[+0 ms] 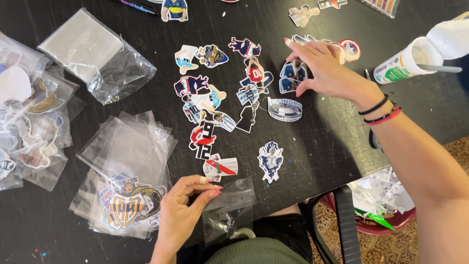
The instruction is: The person picks up stickers from a table and inserts them into small plastic bags.
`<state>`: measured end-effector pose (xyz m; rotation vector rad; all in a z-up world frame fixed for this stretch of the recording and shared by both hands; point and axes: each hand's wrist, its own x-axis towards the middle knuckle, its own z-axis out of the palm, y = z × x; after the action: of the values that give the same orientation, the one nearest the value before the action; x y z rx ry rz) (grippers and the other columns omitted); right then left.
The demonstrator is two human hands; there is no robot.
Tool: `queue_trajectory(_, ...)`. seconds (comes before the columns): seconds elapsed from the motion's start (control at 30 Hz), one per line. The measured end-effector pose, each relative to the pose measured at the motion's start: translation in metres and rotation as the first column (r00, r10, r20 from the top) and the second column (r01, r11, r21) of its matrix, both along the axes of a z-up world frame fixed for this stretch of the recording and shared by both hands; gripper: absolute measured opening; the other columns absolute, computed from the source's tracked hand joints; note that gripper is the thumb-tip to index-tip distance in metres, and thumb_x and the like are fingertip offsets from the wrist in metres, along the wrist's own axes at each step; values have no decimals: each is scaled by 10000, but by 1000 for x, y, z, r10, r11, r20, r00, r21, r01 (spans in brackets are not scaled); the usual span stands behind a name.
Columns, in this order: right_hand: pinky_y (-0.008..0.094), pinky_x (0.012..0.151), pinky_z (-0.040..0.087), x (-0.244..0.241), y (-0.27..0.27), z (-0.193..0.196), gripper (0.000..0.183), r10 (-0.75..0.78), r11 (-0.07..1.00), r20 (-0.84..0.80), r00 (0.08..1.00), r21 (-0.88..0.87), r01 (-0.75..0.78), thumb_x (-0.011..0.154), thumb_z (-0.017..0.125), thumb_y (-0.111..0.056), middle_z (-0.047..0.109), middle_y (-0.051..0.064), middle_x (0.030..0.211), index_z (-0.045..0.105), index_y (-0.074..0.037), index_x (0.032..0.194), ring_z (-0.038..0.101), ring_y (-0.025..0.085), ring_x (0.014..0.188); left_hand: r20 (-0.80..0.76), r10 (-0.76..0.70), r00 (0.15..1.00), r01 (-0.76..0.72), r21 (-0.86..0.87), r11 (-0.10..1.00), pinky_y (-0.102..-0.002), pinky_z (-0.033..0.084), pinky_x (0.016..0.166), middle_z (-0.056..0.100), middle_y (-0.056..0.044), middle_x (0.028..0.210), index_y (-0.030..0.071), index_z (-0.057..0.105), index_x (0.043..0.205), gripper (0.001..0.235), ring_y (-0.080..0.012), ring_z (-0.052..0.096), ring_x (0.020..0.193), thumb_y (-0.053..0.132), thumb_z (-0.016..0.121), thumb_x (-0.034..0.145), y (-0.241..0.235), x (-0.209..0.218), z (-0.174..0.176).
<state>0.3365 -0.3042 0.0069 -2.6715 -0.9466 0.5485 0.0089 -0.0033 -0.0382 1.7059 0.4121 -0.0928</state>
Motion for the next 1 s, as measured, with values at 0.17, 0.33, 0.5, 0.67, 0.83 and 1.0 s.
queue_trajectory(0.17,458,1141,273,5,6,-1,1057,-79,995,-80,994,-67,74,719,893,-334,549,119,1195,366,-124,1611,463,289,1206,-24,151,988,-151,-300,942,-327,773,690,866,-196,882,-29,680,1017,217,-208,838,798,-9,785,828,-10,-7,25)
queue_trajectory(0.33,438,1044,367,5,2,1,629,-17,1000,1,1000,18,17,770,869,-410,617,116,1272,624,-81,1246,515,293,1222,-150,212,966,-250,-320,914,-363,761,769,861,-231,972,-32,677,1090,242,-248,850,881,-46,742,857,-7,5,43)
queue_trajectory(0.5,453,989,444,-4,7,18,335,-33,999,10,999,-21,33,989,702,-366,698,110,1193,727,-57,1115,609,271,1118,-329,141,934,-214,-200,956,-303,725,775,885,-141,1031,28,705,1131,276,-236,871,801,66,771,866,-1,25,60)
queue_trajectory(0.67,272,545,396,-32,13,40,154,-233,947,-250,940,162,278,1125,594,-154,700,101,960,604,-36,1224,536,152,667,-137,87,987,-131,-356,926,-295,699,888,832,-167,1002,24,637,1145,231,-217,833,894,30,703,923,4,24,49)
queue_trajectory(0.83,208,746,597,-99,53,72,165,-25,865,-439,898,441,240,962,698,-83,797,106,973,681,-18,1113,754,141,842,-189,155,970,-201,-258,945,-242,669,788,849,-118,902,62,651,1117,285,-152,797,771,18,777,865,-10,26,67)
queue_trajectory(1.0,216,845,649,-146,88,94,242,174,810,-424,889,575,116,885,767,-149,821,57,954,662,-64,1086,803,118,876,-153,144,978,-146,-6,989,-226,584,818,875,28,843,173,703,1083,337,-64,762,757,131,861,788,-15,26,78)
